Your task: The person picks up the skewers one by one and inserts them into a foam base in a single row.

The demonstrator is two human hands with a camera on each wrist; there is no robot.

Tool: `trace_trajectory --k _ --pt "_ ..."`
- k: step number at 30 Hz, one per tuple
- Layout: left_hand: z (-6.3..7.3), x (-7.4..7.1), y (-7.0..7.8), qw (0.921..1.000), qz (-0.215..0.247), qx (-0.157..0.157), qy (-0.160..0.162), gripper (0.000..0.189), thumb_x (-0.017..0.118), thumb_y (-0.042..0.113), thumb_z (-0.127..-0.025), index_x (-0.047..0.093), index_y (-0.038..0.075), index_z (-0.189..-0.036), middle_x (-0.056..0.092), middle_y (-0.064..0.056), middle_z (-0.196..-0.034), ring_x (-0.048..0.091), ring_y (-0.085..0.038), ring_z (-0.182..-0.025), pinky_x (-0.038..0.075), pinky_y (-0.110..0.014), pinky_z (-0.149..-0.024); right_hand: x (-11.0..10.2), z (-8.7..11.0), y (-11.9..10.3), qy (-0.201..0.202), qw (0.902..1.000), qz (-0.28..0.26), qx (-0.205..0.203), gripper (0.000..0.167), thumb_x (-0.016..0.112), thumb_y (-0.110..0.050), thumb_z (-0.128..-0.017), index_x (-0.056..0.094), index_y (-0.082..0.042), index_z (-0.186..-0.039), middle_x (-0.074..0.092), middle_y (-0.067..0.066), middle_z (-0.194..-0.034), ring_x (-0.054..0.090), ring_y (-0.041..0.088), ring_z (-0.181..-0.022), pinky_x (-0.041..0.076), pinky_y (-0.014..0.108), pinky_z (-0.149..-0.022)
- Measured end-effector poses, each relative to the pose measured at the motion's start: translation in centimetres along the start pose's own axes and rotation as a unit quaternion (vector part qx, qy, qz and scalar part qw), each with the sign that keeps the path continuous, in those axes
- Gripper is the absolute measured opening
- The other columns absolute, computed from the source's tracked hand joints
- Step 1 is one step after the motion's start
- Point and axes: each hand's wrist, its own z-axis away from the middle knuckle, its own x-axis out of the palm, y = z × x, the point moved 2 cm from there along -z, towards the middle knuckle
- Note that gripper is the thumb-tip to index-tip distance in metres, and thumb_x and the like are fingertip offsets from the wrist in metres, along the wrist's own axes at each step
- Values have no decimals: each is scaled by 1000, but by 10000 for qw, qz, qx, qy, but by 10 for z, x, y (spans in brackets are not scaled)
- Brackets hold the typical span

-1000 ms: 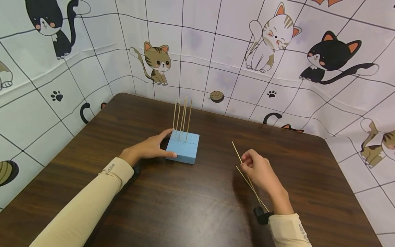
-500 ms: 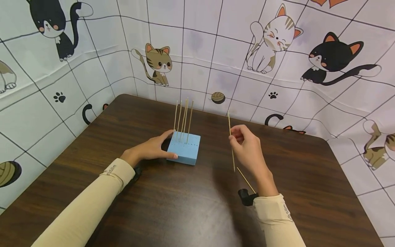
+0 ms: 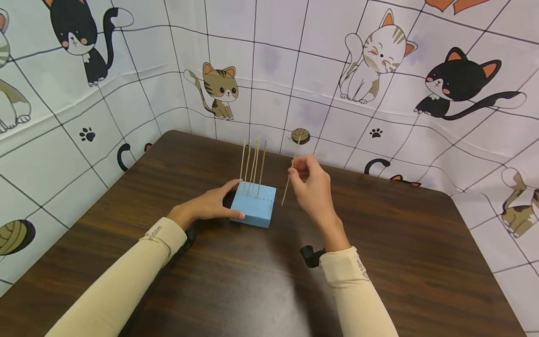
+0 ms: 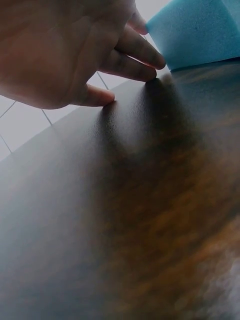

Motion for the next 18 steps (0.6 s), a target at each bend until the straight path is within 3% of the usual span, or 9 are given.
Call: trace_trajectory --k 8,18 --pt "0 0 0 10000 45 24 16 111 74 62 -78 9 25 -160 25 -5 -163 30 -38 -145 28 -61 -113 21 -8 -5 -66 9988 -477 24 14 61 -6 -97 56 4 -106 67 16 -97 68 30 -86 53 16 -67" --pt "1 0 1 10000 48 32 7 110 73 63 -78 10 26 -161 26 -6 -163 32 -39 -144 29 -61 -113 33 -9 -8 -138 9985 -517 69 11 60 -4 -97 56 2 -106 66 14 -97 67 20 -83 55 19 -68"
